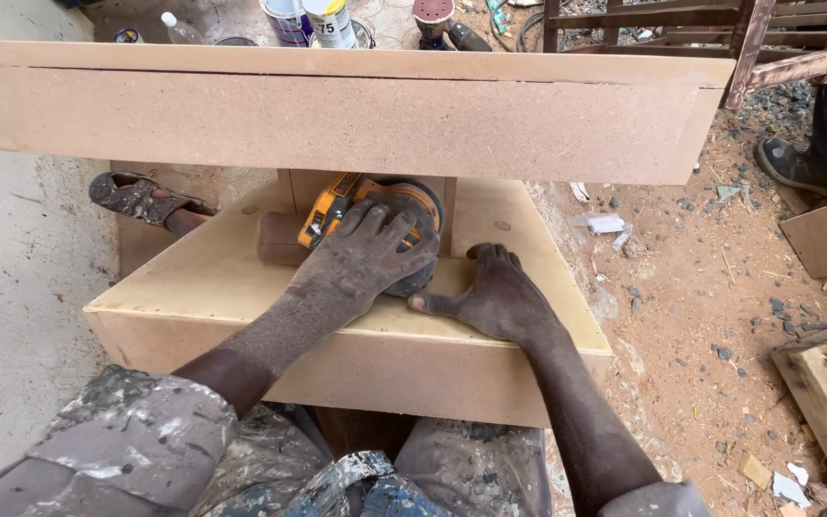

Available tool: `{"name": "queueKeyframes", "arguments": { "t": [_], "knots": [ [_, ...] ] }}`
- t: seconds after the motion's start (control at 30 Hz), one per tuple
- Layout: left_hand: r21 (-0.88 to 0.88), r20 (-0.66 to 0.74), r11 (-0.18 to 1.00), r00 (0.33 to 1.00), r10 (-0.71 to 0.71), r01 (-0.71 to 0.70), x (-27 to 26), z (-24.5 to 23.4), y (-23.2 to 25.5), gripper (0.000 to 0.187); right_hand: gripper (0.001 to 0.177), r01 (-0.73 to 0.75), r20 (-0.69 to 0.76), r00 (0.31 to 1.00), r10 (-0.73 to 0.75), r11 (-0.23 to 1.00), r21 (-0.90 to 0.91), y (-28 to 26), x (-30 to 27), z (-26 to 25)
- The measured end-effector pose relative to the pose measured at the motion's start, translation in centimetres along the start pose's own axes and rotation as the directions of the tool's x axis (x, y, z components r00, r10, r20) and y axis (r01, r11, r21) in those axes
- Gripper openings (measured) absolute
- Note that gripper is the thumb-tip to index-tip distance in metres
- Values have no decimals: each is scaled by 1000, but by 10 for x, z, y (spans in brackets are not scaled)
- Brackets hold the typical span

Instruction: The person uses an electric sander to smooth the edges and surfaces of a wooden drawer and its supporting frame. They move the tool along the vertical sides and horizontal top of the drawer, then flip the frame to sand the underside.

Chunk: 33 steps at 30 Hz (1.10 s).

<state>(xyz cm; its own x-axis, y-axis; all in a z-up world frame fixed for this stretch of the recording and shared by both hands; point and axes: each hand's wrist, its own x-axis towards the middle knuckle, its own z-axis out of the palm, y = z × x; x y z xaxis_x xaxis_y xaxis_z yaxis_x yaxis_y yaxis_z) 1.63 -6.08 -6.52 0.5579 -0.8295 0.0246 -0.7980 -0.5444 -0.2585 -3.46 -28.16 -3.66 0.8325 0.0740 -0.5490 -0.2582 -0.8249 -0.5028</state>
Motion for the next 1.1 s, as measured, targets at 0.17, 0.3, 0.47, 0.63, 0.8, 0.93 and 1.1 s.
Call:
{"name": "queueKeyframes", "arguments": {
  "t": [0.17, 0.3, 0.47, 0.63, 0.8, 0.93, 1.1],
  "knots": [
    [13, -113, 998, 992, 62, -61, 21, 6, 9, 61, 110, -69, 67, 995, 67, 997, 29, 0, -18, -3],
    [36, -251, 983, 950, 185, -182, 35, -6, 12, 50, 102, -47, 4, 999, 47, 987, 156, -5, -31, -13],
    [72, -192, 987, 969, 157, -146, 35, -20, 17, 50, 86, 79, -145, 989, -34, 945, 317, 1, -28, -11],
    [152, -221, 985, 974, -48, 83, 17, -25, 34, 86, 77, 79, -112, 992, -55, 971, 228, -15, -31, -7],
    [-561, -45, 438, 503, -863, 702, -34, -78, 80, 97, 68, 149, -218, 972, -91, 952, 268, -33, -28, 11],
    [-549, 552, -150, 222, -804, 822, -12, -103, 83, 90, 66, 101, -202, 978, -53, 967, 233, -30, -27, 15],
    [-759, 535, -511, -60, -843, 404, 63, -44, 86, 125, 45, 115, -179, 980, -92, 986, 122, -10, -11, 26]
  ]
}}
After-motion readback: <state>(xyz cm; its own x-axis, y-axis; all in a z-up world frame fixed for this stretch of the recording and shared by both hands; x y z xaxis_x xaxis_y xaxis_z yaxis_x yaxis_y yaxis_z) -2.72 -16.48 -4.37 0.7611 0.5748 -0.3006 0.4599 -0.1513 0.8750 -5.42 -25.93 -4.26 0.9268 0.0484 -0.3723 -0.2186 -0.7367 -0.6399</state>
